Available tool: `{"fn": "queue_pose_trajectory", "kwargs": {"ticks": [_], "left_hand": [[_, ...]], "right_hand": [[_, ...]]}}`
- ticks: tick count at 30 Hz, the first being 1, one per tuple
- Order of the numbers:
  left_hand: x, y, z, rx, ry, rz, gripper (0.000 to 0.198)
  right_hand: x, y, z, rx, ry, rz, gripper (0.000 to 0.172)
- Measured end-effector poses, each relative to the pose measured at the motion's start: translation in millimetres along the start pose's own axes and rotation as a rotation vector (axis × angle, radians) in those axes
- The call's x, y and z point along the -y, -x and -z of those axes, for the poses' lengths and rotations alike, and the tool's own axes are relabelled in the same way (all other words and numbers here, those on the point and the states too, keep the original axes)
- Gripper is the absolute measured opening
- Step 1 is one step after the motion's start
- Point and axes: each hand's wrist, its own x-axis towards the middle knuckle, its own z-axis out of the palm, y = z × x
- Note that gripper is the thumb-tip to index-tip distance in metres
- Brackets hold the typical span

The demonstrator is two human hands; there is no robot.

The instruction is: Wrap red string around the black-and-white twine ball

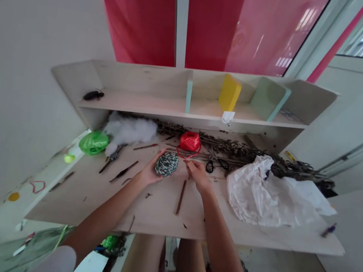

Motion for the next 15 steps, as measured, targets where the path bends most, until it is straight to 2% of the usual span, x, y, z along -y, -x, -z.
{"fn": "queue_pose_trajectory", "kwargs": {"ticks": [3,7,12,15], "left_hand": [[4,2,3.4,0.087,-0.111,-0.020,0.034],[13,8,-1.3,0.257,-0.437,-0.125,0.042],[25,6,-7.3,0.156,-0.911,-0.478,0.061],[29,2,-4.8,0.138,-1.057,-0.673,0.066]], "right_hand": [[1,0,3,0.077,-0.155,-0.070,0.028],[-2,-3,6,0.067,-0.196,-0.063,0.038],[1,-3,3,0.085,-0.165,-0.036,0.048],[6,0,2,0.068,-0.183,0.028,0.045]]}}
